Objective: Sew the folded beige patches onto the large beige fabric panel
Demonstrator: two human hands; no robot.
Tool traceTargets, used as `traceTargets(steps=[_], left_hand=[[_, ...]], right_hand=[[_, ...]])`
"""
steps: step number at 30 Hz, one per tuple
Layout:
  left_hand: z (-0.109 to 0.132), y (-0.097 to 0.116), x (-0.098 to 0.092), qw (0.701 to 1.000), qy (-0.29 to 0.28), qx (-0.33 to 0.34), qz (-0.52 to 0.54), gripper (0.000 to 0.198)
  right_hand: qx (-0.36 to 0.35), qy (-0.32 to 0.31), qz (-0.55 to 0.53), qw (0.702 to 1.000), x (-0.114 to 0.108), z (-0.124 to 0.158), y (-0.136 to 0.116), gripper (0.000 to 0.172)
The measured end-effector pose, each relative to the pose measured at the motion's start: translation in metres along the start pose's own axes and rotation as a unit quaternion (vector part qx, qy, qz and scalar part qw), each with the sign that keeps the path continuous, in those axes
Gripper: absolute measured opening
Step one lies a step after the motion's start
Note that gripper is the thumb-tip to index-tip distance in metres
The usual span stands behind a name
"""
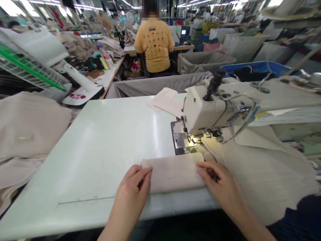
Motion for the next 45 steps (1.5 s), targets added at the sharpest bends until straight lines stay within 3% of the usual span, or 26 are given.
traceTargets(steps=[12,36,41,45], left_hand=[[-0.004,-0.001,0.000,1.000,0.003,0.013,-0.025,0.032],[-0.005,-0.005,0.001,0.995,0.021,0.071,-0.065,0.032],[0.002,0.000,0.001,0.978,0.054,0.122,-0.160,0.030],[-0.002,0.004,-0.005,0.928,0.097,0.251,-0.259,0.020]], right_hand=[[-0.001,-0.016,-0.006,1.000,-0.003,-0.007,-0.011,0.020],[-0.003,-0.038,0.005,0.999,0.001,-0.008,-0.006,0.019],[-0.093,-0.032,0.101,0.990,0.001,-0.005,-0.010,0.018],[-0.229,-0.043,0.198,0.952,-0.004,-0.005,-0.015,0.017]])
Point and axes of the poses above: each hand's wrist, its own z-axis away from the middle knuckle, its own x-axis out of the palm, y = z × x, the point moved 2 cm from there along -z, towards the middle knuckle, and after that the axes turned 11 degrees about -x, right-handed, at the moved point
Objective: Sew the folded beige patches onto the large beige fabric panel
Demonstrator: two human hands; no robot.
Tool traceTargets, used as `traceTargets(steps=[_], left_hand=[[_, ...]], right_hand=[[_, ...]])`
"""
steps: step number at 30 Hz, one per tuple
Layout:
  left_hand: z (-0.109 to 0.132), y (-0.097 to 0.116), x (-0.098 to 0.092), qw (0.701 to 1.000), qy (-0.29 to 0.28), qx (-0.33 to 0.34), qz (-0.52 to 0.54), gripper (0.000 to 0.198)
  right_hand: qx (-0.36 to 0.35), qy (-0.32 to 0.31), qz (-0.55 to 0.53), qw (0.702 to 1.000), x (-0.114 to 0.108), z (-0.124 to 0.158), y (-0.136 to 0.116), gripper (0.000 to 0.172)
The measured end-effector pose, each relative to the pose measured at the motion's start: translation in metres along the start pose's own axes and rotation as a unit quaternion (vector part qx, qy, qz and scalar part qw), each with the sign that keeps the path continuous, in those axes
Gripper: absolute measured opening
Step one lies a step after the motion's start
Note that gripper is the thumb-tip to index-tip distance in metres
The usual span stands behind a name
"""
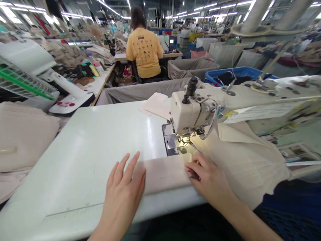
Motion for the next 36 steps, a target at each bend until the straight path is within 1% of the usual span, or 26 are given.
traceTargets(steps=[1,2,3,4,6,7,8,9,11,13,16,19,24,28,36], left_hand=[[-0.005,-0.002,0.001,0.999,-0.002,0.034,-0.011,0.020],[-0.011,-0.005,0.003,0.998,-0.018,0.063,-0.020,0.020],[-0.019,-0.007,0.005,0.995,-0.047,0.083,-0.026,0.020],[-0.028,-0.009,0.009,0.991,-0.095,0.092,-0.032,0.020],[-0.051,-0.009,0.017,0.975,-0.197,0.083,-0.056,0.018],[-0.063,-0.005,0.021,0.967,-0.234,0.073,-0.065,0.018],[-0.074,0.000,0.024,0.961,-0.259,0.060,-0.075,0.020],[-0.085,0.006,0.026,0.959,-0.266,0.043,-0.086,0.023],[-0.103,0.023,0.032,0.960,-0.262,0.023,-0.095,0.027],[-0.115,0.038,0.040,0.967,-0.240,0.020,-0.086,0.030],[-0.128,0.049,0.057,0.974,-0.210,0.051,-0.063,0.031],[-0.141,0.047,0.072,0.972,-0.211,0.099,-0.033,0.028],[-0.159,0.038,0.085,0.966,-0.215,0.144,0.008,0.030],[-0.163,0.038,0.089,0.967,-0.209,0.146,0.032,0.028],[-0.159,0.039,0.089,0.970,-0.203,0.125,0.042,0.025]], right_hand=[[-0.027,0.000,0.013,1.000,-0.001,0.000,0.000,0.015],[-0.049,-0.001,0.025,0.998,-0.002,0.000,0.001,0.014],[-0.065,0.000,0.036,0.997,-0.003,0.000,0.001,0.013],[-0.074,0.001,0.047,0.996,-0.003,0.000,0.001,0.012],[-0.074,0.005,0.060,0.995,-0.002,0.001,0.000,0.011],[-0.068,0.005,0.059,0.996,-0.002,0.001,0.000,0.010],[-0.059,0.005,0.051,0.997,-0.001,0.001,-0.001,0.010],[-0.049,0.003,0.039,0.998,-0.001,0.002,-0.002,0.010],[-0.027,-0.001,0.013,1.000,0.000,0.001,-0.004,0.012],[-0.012,-0.004,-0.003,1.000,0.002,0.000,-0.005,0.011],[-0.011,0.004,-0.002,1.000,0.005,-0.002,-0.006,0.014],[-0.005,0.017,0.005,1.000,0.011,-0.004,-0.006,0.019],[-0.001,0.036,0.008,0.999,0.020,-0.008,-0.004,0.015],[-0.005,0.043,0.014,0.999,0.022,-0.011,-0.002,0.015],[0.006,0.036,0.012,0.999,0.021,-0.012,-0.003,0.011]])
Point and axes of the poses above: each hand's wrist, its own z-axis away from the middle knuckle, its own x-axis out of the palm, y = z × x, the point moved 2 cm from there along -z, towards the middle knuckle, and after that the axes turned 11 degrees about -x, right-handed, at the moved point
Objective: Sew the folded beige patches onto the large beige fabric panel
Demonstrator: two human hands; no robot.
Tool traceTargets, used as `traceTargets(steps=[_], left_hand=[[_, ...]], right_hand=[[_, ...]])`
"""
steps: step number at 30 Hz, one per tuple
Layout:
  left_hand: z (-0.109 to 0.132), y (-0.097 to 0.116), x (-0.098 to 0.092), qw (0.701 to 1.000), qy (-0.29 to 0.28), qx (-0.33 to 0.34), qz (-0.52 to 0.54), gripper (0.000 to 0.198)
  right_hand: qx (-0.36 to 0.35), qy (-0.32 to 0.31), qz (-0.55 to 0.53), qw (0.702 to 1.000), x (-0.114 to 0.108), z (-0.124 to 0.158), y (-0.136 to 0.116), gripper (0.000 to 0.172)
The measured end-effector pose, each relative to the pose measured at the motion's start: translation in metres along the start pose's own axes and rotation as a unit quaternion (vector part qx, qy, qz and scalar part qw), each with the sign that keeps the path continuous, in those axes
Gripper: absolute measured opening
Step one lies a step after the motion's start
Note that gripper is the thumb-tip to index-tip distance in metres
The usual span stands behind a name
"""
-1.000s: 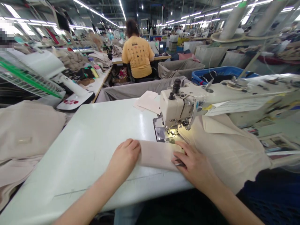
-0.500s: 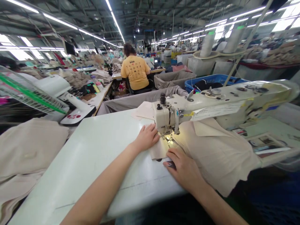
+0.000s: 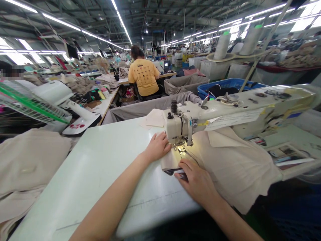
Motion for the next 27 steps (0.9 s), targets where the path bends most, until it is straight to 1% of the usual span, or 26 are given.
traceTargets(steps=[3,11,18,23,27], left_hand=[[0.001,0.001,-0.001,1.000,0.003,-0.010,0.006,0.025],[0.002,0.002,-0.003,1.000,0.002,-0.006,0.000,0.024],[0.000,0.001,-0.001,1.000,0.002,-0.003,-0.001,0.026],[-0.005,-0.004,-0.002,1.000,0.007,0.006,-0.002,0.027],[-0.008,-0.002,-0.005,1.000,-0.006,0.014,-0.012,0.025]], right_hand=[[0.003,-0.009,0.005,1.000,-0.001,-0.001,0.000,0.010],[0.001,-0.025,0.014,1.000,-0.002,-0.002,0.000,0.009],[-0.003,-0.060,0.007,0.998,-0.006,-0.006,0.002,0.005],[-0.001,-0.055,0.011,0.998,-0.007,-0.011,0.004,0.004],[-0.004,-0.066,0.014,0.998,-0.009,-0.012,0.004,0.006]])
Point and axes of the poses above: each hand's wrist, its own z-axis away from the middle knuckle, its own x-axis out of the palm, y = z × x, the point moved 2 cm from there along -z, towards the middle knuckle, and after that the axes turned 11 degrees about -x, right-handed, at the moved point
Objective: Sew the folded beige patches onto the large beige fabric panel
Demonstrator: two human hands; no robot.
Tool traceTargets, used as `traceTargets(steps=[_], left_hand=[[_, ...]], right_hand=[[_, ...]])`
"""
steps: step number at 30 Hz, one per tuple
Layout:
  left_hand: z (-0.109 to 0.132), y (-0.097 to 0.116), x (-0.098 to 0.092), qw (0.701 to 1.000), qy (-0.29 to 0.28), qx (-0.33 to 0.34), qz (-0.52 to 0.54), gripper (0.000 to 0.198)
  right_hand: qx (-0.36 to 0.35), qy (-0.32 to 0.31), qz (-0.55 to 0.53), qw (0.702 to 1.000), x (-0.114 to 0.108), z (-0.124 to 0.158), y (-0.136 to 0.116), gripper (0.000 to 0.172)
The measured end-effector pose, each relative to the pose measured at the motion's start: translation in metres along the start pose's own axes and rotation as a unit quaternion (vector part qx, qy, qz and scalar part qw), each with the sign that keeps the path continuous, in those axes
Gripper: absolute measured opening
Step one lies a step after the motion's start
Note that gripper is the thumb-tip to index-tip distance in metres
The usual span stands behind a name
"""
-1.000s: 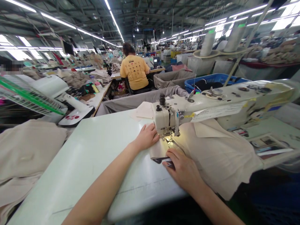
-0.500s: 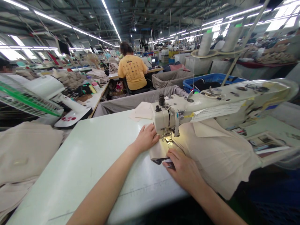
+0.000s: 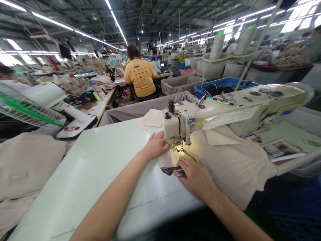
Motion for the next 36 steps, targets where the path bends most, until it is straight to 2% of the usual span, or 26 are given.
traceTargets(steps=[4,6,11,13,20,30,36], left_hand=[[0.013,0.013,-0.006,0.998,0.034,-0.050,-0.015,0.022],[0.030,0.024,-0.007,0.998,0.043,-0.041,0.007,0.021],[0.080,0.046,0.001,0.984,0.029,0.133,0.113,0.026],[0.089,0.046,0.003,0.979,0.038,0.164,0.117,0.032],[0.077,0.040,-0.006,0.980,0.000,0.162,0.113,0.027],[0.059,0.027,-0.005,0.983,0.019,0.148,0.107,0.030],[0.048,0.021,-0.006,0.985,0.012,0.132,0.107,0.034]], right_hand=[[-0.002,0.002,-0.004,1.000,-0.001,0.006,-0.001,0.014],[-0.005,0.006,-0.004,1.000,0.000,0.010,-0.001,0.021],[-0.003,-0.006,0.000,1.000,0.004,0.015,0.001,0.033],[-0.003,-0.008,0.000,1.000,0.003,0.013,0.001,0.033],[0.001,-0.015,-0.010,1.000,-0.002,-0.003,0.005,0.021],[0.011,-0.010,-0.013,1.000,0.001,-0.017,0.012,0.027],[0.013,-0.002,-0.023,1.000,-0.002,-0.011,0.009,0.029]])
Point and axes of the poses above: each hand's wrist, its own z-axis away from the middle knuckle, its own x-axis out of the palm, y = z × x, the point moved 2 cm from there along -z, towards the middle knuckle, and after that the axes turned 11 degrees about -x, right-handed, at the moved point
